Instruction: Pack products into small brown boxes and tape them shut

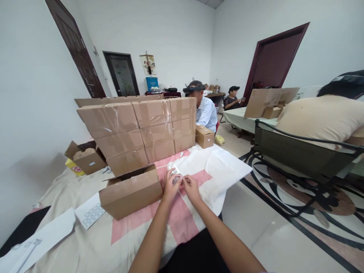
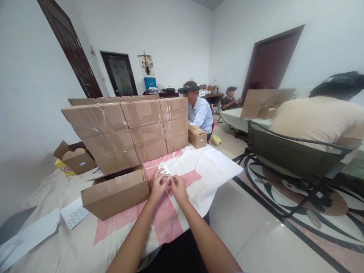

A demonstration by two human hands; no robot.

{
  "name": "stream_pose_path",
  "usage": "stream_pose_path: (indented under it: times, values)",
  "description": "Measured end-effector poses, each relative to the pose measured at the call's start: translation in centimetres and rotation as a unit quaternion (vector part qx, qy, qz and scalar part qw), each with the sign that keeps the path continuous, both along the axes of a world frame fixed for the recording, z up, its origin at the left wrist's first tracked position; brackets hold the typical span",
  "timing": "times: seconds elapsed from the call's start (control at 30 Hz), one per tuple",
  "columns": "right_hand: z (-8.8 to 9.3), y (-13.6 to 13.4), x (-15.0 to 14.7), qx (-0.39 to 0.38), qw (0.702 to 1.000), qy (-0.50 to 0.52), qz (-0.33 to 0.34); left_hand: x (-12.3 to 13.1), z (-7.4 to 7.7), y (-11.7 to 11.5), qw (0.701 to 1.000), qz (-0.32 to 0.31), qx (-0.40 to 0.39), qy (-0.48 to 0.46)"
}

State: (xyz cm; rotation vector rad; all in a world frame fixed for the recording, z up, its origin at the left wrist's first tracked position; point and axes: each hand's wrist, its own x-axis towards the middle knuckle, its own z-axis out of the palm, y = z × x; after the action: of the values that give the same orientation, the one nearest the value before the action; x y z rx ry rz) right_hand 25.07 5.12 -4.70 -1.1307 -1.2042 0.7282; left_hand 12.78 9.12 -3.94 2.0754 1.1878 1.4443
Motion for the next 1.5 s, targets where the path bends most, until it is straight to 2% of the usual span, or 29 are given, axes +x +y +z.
stream_pose_path:
  times: [0.37, 0.6, 0.7, 0.8, 0.9, 1.0, 1.13, 1.2, 1.37, 1.43, 1.5]
  values:
    - [0.5, -0.7, 0.1, 0.016, 1.000, -0.016, 0.010, 0.1, 0.0, 0.2, 0.997, -0.034, -0.001, -0.062]
    - [0.5, -0.6, -0.1, 0.018, 0.999, 0.027, 0.026, 0.1, 0.7, -0.5, 0.993, -0.064, 0.022, -0.101]
    - [0.2, -0.3, 0.0, 0.009, 0.997, 0.067, 0.028, 0.2, 1.8, -1.8, 0.991, -0.080, 0.035, -0.101]
    - [0.2, -0.2, 0.3, 0.007, 0.995, 0.104, 0.006, -0.5, 3.6, -4.1, 0.989, -0.063, 0.048, -0.125]
    - [0.9, -0.4, 0.0, 0.015, 0.993, 0.118, 0.005, -2.6, 5.8, -6.4, 0.983, -0.026, 0.063, -0.169]
    - [1.8, -0.6, -1.4, 0.027, 0.992, 0.118, 0.041, -5.8, 7.7, -7.6, 0.977, 0.004, 0.075, -0.200]
    - [3.3, -1.3, -3.8, 0.043, 0.987, 0.132, 0.077, -9.5, 9.4, -7.9, 0.974, 0.064, 0.008, -0.219]
    - [4.1, -2.0, -4.8, 0.063, 0.984, 0.135, 0.095, -10.5, 9.8, -8.0, 0.976, 0.066, -0.044, -0.201]
    - [5.6, -4.2, -6.9, 0.094, 0.978, 0.109, 0.151, -11.1, 9.5, -8.6, 0.979, -0.033, -0.173, -0.105]
    - [5.6, -4.9, -7.7, 0.092, 0.975, 0.089, 0.180, -10.9, 9.3, -8.9, 0.966, -0.058, -0.217, -0.129]
    - [5.5, -5.4, -8.6, 0.091, 0.972, 0.071, 0.204, -10.5, 9.2, -9.3, 0.953, -0.050, -0.236, -0.184]
